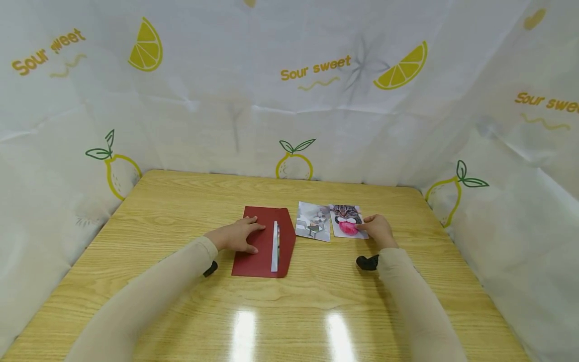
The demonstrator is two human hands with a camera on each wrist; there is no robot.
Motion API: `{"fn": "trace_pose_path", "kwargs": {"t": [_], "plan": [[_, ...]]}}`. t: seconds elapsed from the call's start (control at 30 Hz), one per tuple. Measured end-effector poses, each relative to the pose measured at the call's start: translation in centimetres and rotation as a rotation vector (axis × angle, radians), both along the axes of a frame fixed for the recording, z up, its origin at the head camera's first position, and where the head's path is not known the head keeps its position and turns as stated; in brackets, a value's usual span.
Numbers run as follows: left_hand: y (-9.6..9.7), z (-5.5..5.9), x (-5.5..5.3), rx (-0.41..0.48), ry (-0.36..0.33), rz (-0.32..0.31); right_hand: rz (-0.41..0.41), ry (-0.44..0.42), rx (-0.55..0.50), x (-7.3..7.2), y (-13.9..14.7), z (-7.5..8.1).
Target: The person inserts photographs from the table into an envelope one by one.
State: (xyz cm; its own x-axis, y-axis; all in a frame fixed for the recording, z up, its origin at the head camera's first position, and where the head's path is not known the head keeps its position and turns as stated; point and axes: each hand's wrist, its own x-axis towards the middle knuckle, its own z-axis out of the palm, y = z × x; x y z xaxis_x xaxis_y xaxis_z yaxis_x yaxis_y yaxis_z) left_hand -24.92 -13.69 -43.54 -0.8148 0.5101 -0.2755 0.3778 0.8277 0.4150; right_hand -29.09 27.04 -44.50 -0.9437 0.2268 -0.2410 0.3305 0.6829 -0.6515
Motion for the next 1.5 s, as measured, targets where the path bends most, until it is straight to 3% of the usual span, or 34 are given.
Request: {"fn": "trace_pose_path", "kwargs": {"t": [0.43,0.77,1.0,1.23,1.5], "plan": [[0.0,0.2,0.0,-0.002,-0.002,0.006,-0.03,0.015,-0.016,0.1,-0.2,0.1],[0.0,-0.1,-0.1,-0.005,-0.012,0.01,-0.049,0.066,-0.11,0.6,0.1,-0.3],[0.0,-0.2,-0.1,-0.009,-0.011,0.007,-0.006,0.135,-0.153,1.5,0.7,-0.3],[0.1,0.2,0.1,-0.011,-0.016,0.013,0.032,0.118,-0.188,2.4,1.1,1.2],[0.1,0.2,0.1,-0.014,-0.013,0.014,0.002,0.131,-0.33,3.3,0.5,3.3]]}}
